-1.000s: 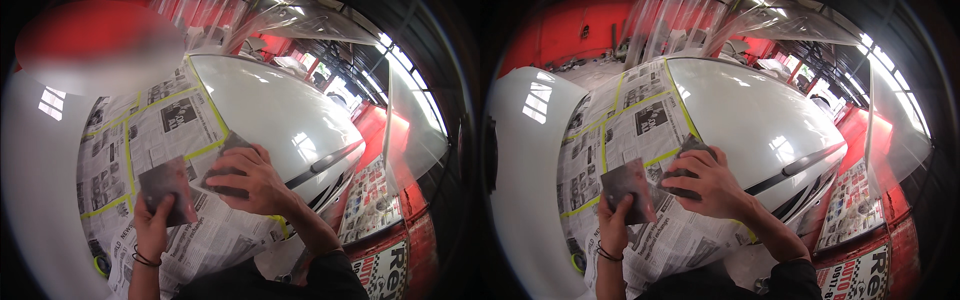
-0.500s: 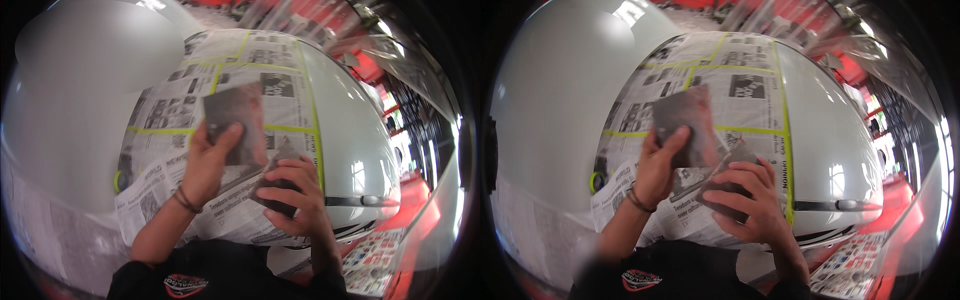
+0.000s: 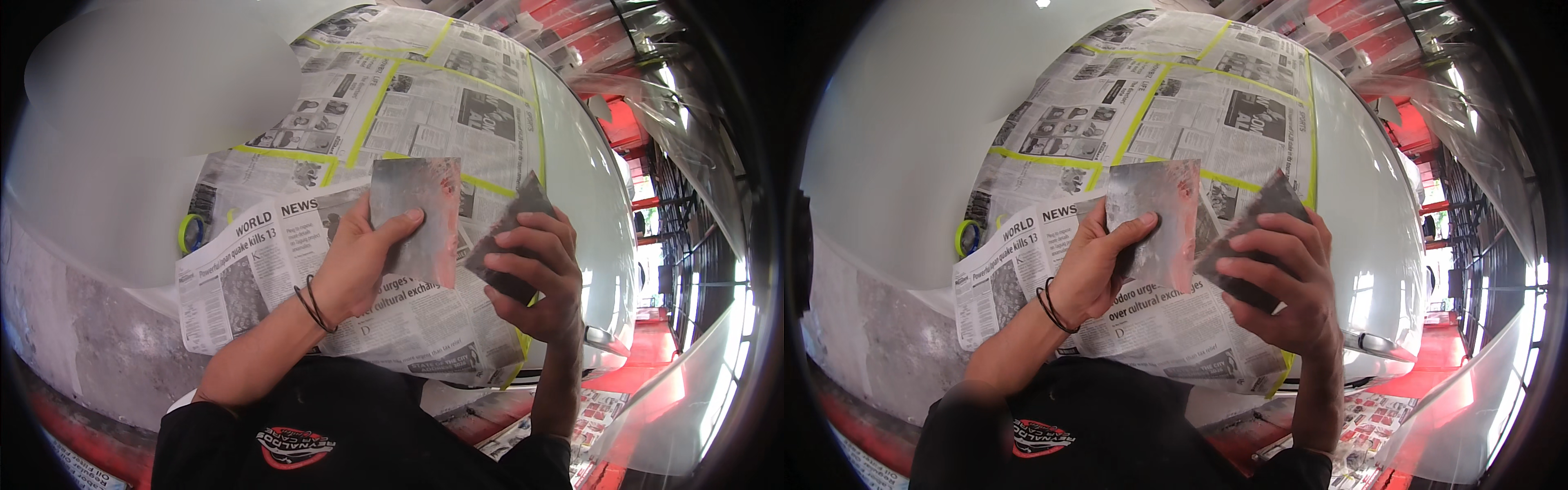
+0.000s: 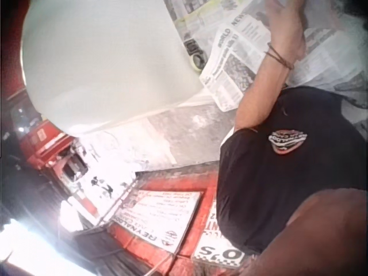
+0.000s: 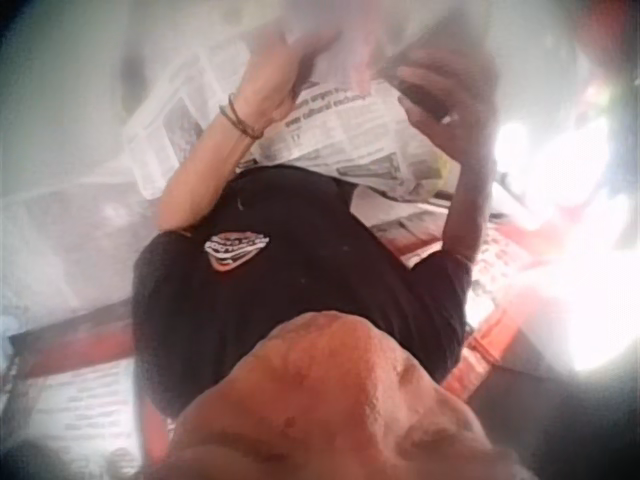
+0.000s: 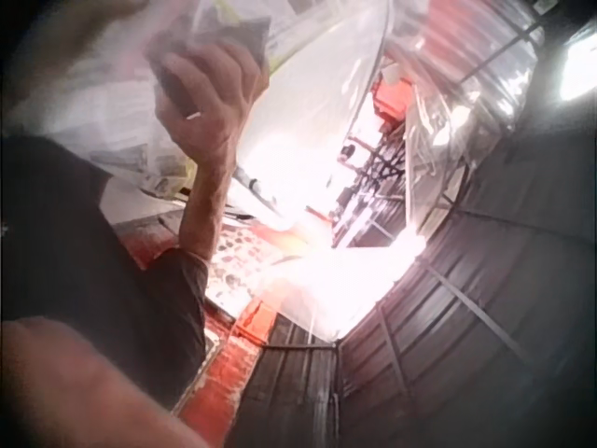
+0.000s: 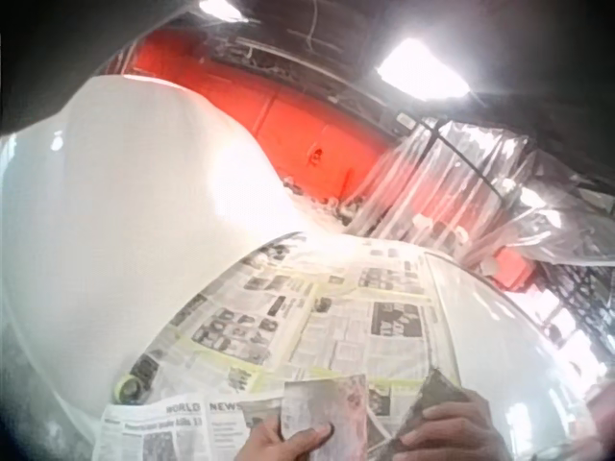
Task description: The person walks through a garage holding sandpaper, then sands the hood of a white car that is covered with newspaper and masking tape. The person uses hand motions to smooth the surface of the hood.
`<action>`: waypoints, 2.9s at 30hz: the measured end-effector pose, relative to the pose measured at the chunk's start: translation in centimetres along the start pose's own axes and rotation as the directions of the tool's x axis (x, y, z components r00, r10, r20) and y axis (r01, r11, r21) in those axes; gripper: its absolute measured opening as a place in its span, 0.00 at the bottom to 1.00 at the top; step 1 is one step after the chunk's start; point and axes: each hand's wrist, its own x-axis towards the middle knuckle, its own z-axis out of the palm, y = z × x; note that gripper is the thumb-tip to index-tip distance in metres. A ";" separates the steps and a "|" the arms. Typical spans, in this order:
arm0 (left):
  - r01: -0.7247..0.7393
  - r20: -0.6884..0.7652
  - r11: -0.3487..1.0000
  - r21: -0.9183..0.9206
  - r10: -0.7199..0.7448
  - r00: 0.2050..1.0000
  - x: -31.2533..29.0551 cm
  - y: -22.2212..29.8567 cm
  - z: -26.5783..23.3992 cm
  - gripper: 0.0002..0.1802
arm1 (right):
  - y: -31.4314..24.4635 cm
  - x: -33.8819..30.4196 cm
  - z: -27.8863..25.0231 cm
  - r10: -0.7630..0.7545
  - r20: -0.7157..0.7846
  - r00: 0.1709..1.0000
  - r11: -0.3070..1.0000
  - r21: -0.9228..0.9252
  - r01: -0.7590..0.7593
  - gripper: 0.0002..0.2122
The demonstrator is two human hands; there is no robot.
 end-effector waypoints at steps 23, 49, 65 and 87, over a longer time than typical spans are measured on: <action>-0.126 0.009 0.931 0.341 0.130 0.991 -1.1 0.3 -1.7 0.18 | -0.4 0.4 1.3 0.147 0.109 0.983 0.983 -0.124 -0.133 0.19; -0.100 -0.144 0.994 0.051 0.107 0.984 0.6 -0.4 0.3 0.21 | -3.4 -0.5 5.5 0.085 -0.047 0.995 0.883 0.466 -0.053 0.20; -0.011 -0.137 0.997 0.076 0.022 0.990 -1.1 -2.0 -0.7 0.19 | -1.1 0.8 2.9 -0.026 0.166 0.986 0.999 0.027 0.022 0.17; -0.160 0.067 0.957 -0.242 0.181 0.981 -1.4 5.5 4.1 0.23 | 2.0 2.9 -0.2 -0.071 -0.170 0.983 0.997 -0.053 0.063 0.23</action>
